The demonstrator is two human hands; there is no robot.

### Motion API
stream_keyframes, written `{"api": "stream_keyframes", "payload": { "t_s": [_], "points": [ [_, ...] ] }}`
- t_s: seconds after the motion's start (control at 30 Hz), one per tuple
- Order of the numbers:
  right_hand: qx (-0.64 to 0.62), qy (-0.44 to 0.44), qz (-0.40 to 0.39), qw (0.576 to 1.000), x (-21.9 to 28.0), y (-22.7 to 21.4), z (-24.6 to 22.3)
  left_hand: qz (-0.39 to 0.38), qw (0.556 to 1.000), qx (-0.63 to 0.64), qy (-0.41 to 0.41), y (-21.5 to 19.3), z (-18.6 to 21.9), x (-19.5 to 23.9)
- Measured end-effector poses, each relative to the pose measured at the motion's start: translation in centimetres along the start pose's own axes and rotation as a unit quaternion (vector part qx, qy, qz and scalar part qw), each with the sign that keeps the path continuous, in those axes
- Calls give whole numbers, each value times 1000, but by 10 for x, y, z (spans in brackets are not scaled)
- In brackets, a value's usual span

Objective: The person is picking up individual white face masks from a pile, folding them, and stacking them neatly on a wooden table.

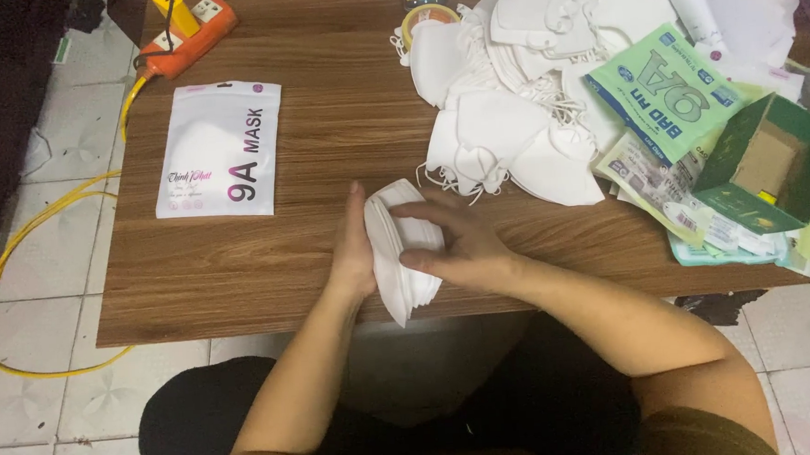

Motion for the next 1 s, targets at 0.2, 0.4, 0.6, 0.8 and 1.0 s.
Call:
{"api": "stream_keyframes", "payload": {
  "t_s": [0.2, 0.4, 0.6, 0.8, 1.0],
  "points": [
    [20, -9, -11, 1000, -5, 3, -1, -6, 1000, 22, -8, 9, 5, 6],
    [3, 1, -28, 1000, -6, 1, -15, -4, 1000, -11, -3, -26, -17, -14],
    [0, -27, -8, 1000, -3, 2, -3, 11, 1000, -6, -5, -21, -16, -12],
    [-10, -12, -6, 1000, -10, 4, -17, 9, 1000, -9, -6, -24, -17, -14],
    [-21, -7, -1, 1000, -9, 1, -11, 15, 998, -61, 4, -50, -36, -28]
  ]
}}
Point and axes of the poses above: each hand's wrist, its own x-axis away from the middle knuckle, its own y-axis out of the palm, z = x × y, the point moved 8 cm from there along -x, towards the middle knuckle, and after that the axes turned 15 degrees about -z, right-handed, at the moved point
